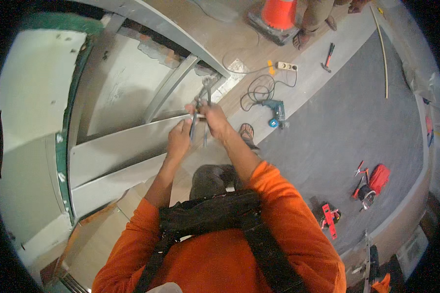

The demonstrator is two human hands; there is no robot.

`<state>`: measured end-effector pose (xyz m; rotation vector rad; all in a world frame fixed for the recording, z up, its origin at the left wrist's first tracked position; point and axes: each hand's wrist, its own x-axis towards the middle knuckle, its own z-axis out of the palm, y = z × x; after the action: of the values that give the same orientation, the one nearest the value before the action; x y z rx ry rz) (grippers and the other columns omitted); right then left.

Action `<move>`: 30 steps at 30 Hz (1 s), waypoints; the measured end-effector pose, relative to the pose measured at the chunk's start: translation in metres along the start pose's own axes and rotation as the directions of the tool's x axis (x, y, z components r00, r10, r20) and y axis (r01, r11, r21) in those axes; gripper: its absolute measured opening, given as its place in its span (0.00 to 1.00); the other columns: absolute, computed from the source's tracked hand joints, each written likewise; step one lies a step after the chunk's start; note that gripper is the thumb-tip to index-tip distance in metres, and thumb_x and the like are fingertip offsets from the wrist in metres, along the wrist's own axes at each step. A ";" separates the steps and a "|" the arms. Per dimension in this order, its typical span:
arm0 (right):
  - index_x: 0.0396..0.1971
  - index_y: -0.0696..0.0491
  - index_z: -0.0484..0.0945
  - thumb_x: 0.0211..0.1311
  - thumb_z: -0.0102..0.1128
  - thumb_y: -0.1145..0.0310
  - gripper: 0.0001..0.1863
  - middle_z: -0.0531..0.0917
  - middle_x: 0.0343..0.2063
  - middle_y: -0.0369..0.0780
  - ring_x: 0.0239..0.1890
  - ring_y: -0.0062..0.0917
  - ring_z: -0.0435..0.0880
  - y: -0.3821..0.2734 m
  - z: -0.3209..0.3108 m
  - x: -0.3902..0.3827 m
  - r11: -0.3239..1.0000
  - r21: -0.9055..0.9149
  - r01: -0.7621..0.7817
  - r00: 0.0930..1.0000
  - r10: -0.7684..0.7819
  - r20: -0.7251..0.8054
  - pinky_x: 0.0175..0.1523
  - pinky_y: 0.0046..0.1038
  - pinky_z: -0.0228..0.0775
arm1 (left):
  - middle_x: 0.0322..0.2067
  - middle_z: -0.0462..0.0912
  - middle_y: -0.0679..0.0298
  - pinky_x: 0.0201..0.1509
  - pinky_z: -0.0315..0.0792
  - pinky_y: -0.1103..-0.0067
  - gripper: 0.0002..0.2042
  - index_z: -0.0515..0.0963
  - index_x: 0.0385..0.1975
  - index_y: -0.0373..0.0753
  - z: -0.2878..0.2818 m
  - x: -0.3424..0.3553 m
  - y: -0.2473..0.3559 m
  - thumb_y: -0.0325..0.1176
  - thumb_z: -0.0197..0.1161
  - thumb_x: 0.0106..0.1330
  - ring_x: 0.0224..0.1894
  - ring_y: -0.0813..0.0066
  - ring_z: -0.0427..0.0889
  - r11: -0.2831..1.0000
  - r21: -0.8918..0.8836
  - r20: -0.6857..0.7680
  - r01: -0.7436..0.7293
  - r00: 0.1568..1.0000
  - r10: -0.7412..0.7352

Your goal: The person uses pliers to bend and adjust a metal frame against a wall. They then use a power drill to secure the frame with screws. Another person assists by holding the frame in place during the drilling process.

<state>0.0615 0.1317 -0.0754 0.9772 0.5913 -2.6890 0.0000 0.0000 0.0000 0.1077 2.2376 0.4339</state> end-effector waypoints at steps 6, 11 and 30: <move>0.62 0.68 0.58 0.53 0.41 0.84 0.31 0.76 0.55 0.53 0.57 0.38 0.78 -0.143 0.019 0.175 0.989 0.123 0.080 0.989 -0.093 0.110 0.59 0.41 0.75 | 0.36 0.83 0.43 0.47 0.71 0.59 0.19 0.79 0.41 0.32 -0.043 0.185 0.069 0.44 0.48 0.74 0.41 0.42 0.82 0.963 -0.060 -0.241 -0.264 0.940 0.242; 0.54 0.67 0.65 0.56 0.43 0.83 0.23 0.77 0.52 0.52 0.50 0.39 0.81 -0.153 0.017 0.217 0.964 0.245 0.102 0.982 -0.137 0.131 0.49 0.42 0.80 | 0.35 0.83 0.42 0.47 0.71 0.58 0.19 0.80 0.40 0.32 -0.070 0.227 0.068 0.43 0.49 0.72 0.41 0.42 0.82 0.969 0.087 -0.213 -0.229 0.946 0.243; 0.45 0.66 0.74 0.68 0.45 0.72 0.13 0.82 0.33 0.47 0.35 0.36 0.85 -0.138 0.079 0.237 0.886 0.357 0.295 0.951 -0.237 -0.198 0.37 0.35 0.78 | 0.31 0.84 0.47 0.42 0.72 0.62 0.20 0.82 0.39 0.34 -0.121 0.247 0.084 0.45 0.50 0.71 0.35 0.49 0.83 0.953 0.105 -0.116 -0.286 0.948 0.297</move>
<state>-0.2079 0.2043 -0.1339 1.2887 0.2362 -3.0727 -0.2578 0.1002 -0.0790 0.4743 2.3782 0.5137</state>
